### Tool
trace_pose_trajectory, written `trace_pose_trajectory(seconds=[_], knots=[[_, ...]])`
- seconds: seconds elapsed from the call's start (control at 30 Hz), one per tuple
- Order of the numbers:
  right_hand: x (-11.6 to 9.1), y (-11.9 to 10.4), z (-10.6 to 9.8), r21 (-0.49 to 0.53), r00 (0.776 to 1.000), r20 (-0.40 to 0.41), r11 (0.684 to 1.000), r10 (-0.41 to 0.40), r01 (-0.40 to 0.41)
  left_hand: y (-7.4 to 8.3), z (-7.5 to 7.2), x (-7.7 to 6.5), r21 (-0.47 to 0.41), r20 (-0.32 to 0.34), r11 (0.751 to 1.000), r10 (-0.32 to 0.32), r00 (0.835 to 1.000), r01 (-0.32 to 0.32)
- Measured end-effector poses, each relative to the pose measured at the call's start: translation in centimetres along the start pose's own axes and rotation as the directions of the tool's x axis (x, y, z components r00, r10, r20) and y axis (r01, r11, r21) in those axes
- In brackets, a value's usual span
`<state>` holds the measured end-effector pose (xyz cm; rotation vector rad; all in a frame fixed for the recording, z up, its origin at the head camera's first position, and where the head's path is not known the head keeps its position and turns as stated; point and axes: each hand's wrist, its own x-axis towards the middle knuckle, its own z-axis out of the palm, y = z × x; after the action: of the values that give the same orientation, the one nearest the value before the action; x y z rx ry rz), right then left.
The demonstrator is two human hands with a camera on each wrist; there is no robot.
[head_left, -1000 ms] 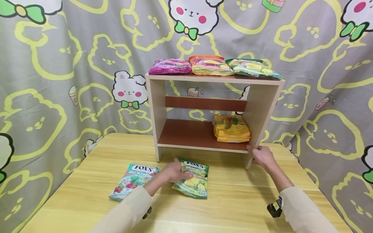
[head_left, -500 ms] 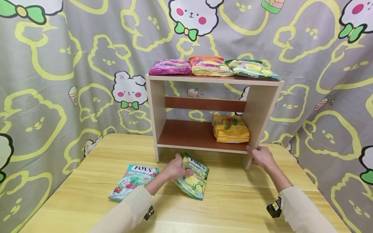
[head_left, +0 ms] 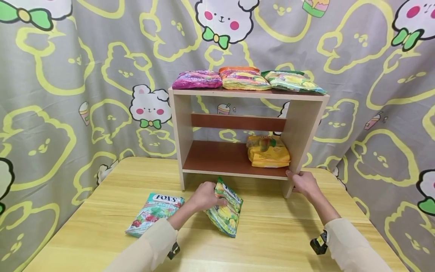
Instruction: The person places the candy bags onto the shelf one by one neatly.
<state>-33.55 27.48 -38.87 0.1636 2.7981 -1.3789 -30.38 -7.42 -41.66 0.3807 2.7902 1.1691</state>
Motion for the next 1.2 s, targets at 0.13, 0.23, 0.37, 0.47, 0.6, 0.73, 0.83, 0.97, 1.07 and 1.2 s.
trace_pose_trajectory(seconds=[0.13, 0.23, 0.37, 0.47, 0.6, 0.73, 0.83, 0.97, 1.07, 1.2], knots=[[0.0, 0.1, 0.0, -0.002, 1.0, -0.012, 1.0, 0.0, 0.0, 0.6, 0.0, -0.1, 0.019, -0.002, 0.999, 0.046, 0.999, -0.046], [0.0, 0.3, 0.0, -0.011, 1.0, -0.014, 1.0, 0.005, -0.005, 1.1, -0.1, -0.3, 0.032, 0.009, 0.997, 0.068, 0.998, -0.069], [0.0, 0.4, 0.0, -0.016, 1.0, -0.015, 1.0, 0.005, -0.005, 1.5, 0.0, -0.5, 0.055, 0.009, 0.995, 0.082, 0.997, -0.083], [0.1, 0.5, 0.1, -0.013, 1.0, -0.019, 1.0, 0.002, -0.002, 1.5, 0.0, -0.4, 0.055, 0.011, 0.995, 0.079, 0.997, -0.08], [0.2, 0.5, 0.1, -0.016, 1.0, -0.017, 1.0, 0.001, -0.002, 1.7, -0.1, -0.4, 0.044, 0.015, 0.997, 0.067, 0.998, -0.068], [0.2, 0.4, 0.1, -0.019, 1.0, -0.012, 1.0, -0.003, 0.003, 2.1, -0.2, -0.5, 0.062, 0.02, 0.995, 0.072, 0.997, -0.073], [0.2, 0.4, 0.1, -0.016, 1.0, -0.011, 1.0, -0.003, 0.003, 2.6, -0.4, -0.5, 0.093, 0.033, 0.993, 0.075, 0.997, -0.078], [0.2, 0.4, 0.1, -0.013, 1.0, -0.017, 1.0, -0.003, 0.002, 3.4, -0.7, -0.7, 0.1, 0.05, 0.989, 0.103, 0.993, -0.108], [0.2, 0.4, 0.1, -0.014, 1.0, -0.023, 1.0, -0.005, 0.005, 4.2, -1.4, -0.8, 0.08, 0.055, 0.986, 0.144, 0.988, -0.148], [0.2, 0.3, 0.2, -0.012, 1.0, -0.028, 1.0, -0.008, 0.008, 5.6, -2.9, -0.6, 0.035, 0.045, 0.987, 0.156, 0.987, -0.158]])
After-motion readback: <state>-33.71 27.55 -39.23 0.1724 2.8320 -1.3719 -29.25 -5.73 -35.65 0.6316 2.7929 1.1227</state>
